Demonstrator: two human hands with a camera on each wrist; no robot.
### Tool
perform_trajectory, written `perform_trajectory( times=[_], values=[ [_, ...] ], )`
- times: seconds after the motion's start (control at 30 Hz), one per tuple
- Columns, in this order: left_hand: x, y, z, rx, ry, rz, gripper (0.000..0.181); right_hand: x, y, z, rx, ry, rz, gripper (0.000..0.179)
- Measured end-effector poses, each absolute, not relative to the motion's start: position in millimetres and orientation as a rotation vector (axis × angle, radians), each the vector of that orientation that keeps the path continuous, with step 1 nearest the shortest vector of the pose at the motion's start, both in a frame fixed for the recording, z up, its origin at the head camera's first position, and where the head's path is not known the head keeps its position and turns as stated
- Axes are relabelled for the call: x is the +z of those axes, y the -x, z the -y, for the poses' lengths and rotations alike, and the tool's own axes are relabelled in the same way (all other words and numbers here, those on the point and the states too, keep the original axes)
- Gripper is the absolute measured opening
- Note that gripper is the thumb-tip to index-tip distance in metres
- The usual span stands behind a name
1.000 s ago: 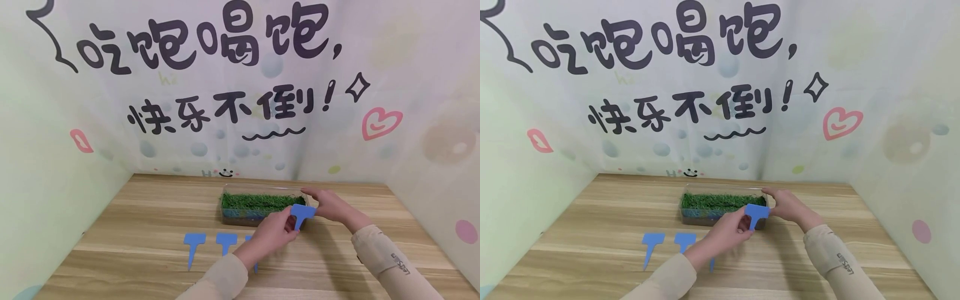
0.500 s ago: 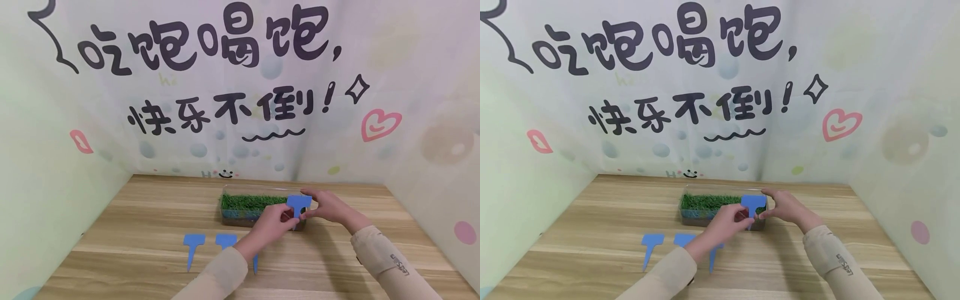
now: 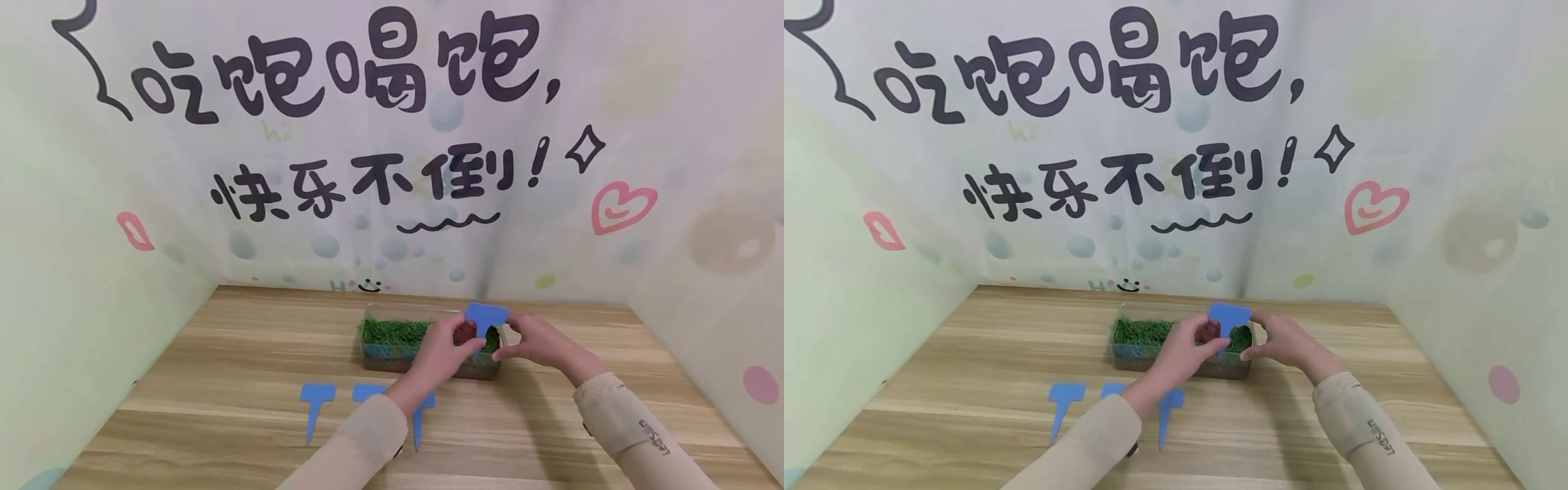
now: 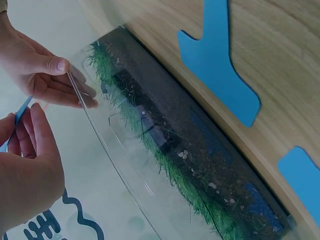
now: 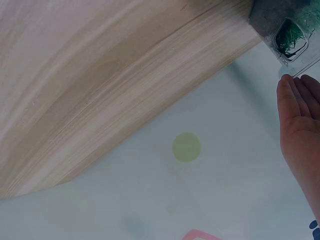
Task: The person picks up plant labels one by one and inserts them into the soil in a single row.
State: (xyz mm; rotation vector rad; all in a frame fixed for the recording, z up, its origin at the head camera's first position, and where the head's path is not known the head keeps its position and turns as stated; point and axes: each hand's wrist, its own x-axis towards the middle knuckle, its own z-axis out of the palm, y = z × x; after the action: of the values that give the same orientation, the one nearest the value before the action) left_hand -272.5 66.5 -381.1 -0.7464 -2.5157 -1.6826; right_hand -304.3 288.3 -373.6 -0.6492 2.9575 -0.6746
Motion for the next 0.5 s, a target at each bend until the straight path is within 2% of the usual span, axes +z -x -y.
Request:
perform_trajectory(
  times=[0.5],
  values=[
    [-373.2,279.8,-67.3,-1.746,0.657,2.500,0.028,-376.8,307.5,-291.4,-0.708,0.683,-2.925,0.084]
  ],
)
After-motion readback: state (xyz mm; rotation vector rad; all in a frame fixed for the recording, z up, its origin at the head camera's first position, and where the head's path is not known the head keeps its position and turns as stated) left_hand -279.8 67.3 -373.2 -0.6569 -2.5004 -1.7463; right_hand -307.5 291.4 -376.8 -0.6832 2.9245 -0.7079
